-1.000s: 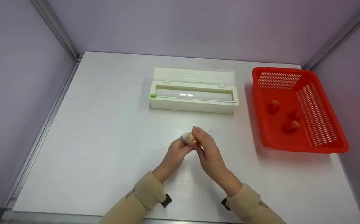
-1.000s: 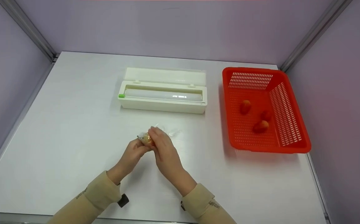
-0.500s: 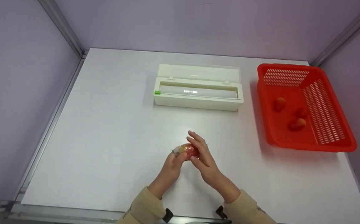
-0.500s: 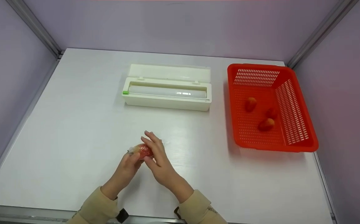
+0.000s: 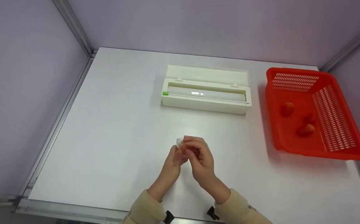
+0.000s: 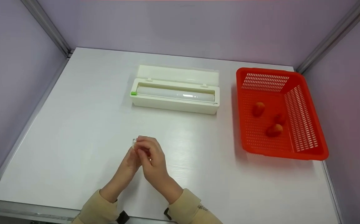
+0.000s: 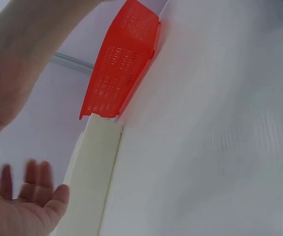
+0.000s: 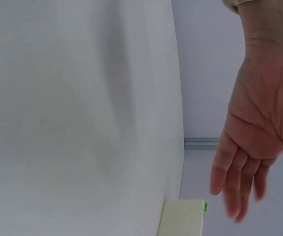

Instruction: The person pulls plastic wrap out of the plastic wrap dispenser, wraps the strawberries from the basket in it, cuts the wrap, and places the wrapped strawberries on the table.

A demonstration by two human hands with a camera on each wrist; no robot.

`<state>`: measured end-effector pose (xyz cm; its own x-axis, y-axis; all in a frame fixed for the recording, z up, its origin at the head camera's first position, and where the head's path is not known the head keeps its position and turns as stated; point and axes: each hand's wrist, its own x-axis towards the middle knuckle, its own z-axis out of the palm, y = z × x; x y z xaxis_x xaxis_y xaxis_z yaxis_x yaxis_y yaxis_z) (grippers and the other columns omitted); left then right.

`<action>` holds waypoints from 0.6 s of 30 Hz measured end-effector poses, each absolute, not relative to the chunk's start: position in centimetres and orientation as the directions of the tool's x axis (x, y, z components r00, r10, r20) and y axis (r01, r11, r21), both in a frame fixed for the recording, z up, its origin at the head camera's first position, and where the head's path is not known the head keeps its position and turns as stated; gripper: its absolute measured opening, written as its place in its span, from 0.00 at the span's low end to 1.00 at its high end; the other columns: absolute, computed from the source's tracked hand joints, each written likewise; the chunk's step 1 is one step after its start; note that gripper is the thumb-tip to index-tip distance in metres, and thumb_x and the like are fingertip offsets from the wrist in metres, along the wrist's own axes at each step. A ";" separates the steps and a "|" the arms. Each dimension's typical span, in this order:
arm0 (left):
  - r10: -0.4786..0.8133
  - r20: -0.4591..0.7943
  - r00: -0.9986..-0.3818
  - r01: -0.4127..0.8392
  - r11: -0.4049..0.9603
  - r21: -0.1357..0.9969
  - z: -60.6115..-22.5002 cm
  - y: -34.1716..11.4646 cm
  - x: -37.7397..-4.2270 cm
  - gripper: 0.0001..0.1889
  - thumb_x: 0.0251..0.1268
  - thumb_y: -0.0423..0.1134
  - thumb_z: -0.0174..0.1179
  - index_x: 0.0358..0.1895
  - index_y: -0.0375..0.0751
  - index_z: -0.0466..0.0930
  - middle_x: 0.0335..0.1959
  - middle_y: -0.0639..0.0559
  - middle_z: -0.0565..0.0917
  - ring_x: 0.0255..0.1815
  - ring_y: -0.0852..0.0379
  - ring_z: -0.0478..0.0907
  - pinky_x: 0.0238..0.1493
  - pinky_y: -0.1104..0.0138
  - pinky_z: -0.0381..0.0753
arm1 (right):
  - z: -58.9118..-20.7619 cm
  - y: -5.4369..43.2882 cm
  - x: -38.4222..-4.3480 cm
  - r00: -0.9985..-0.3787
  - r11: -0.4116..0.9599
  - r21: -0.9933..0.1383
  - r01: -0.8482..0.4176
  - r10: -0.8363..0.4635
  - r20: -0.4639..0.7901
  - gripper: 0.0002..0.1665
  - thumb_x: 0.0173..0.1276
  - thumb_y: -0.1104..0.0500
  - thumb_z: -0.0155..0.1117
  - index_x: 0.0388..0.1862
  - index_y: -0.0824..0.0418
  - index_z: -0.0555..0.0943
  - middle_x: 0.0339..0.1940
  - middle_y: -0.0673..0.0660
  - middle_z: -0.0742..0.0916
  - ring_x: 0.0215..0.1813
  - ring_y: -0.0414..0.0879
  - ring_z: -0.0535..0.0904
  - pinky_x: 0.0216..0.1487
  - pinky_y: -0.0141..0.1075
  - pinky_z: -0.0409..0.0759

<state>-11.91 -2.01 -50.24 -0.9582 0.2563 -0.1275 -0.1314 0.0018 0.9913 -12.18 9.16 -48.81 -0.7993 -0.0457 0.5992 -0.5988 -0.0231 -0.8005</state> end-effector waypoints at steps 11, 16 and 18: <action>-0.261 -0.275 -0.925 -0.162 -0.383 0.909 -49.1 -5.0 -12.5 0.28 0.73 0.54 0.34 0.62 0.34 0.64 0.59 0.42 0.74 0.59 0.55 0.73 0.58 0.70 0.74 | -50.2 3.4 -11.6 -0.893 0.233 -0.866 -0.442 -0.204 0.401 0.25 0.70 0.67 0.49 0.66 0.65 0.66 0.67 0.62 0.71 0.71 0.51 0.62 0.70 0.29 0.55; -0.377 -0.250 -0.892 -0.179 -0.213 0.960 -50.2 -8.5 -14.1 0.28 0.72 0.55 0.36 0.63 0.39 0.66 0.61 0.47 0.73 0.61 0.57 0.70 0.60 0.68 0.73 | -51.4 0.1 -13.8 -0.899 0.167 -0.890 -0.425 -0.197 0.392 0.25 0.67 0.67 0.54 0.64 0.64 0.69 0.66 0.60 0.73 0.68 0.50 0.67 0.64 0.31 0.67; -0.391 -0.245 -0.887 -0.205 -0.143 0.968 -50.8 -10.3 -15.3 0.28 0.72 0.55 0.36 0.65 0.39 0.65 0.64 0.48 0.71 0.65 0.56 0.66 0.64 0.64 0.69 | -51.7 -1.3 -15.1 -0.916 0.187 -0.906 -0.379 -0.215 0.339 0.26 0.66 0.68 0.54 0.64 0.62 0.70 0.66 0.58 0.74 0.68 0.48 0.68 0.63 0.31 0.69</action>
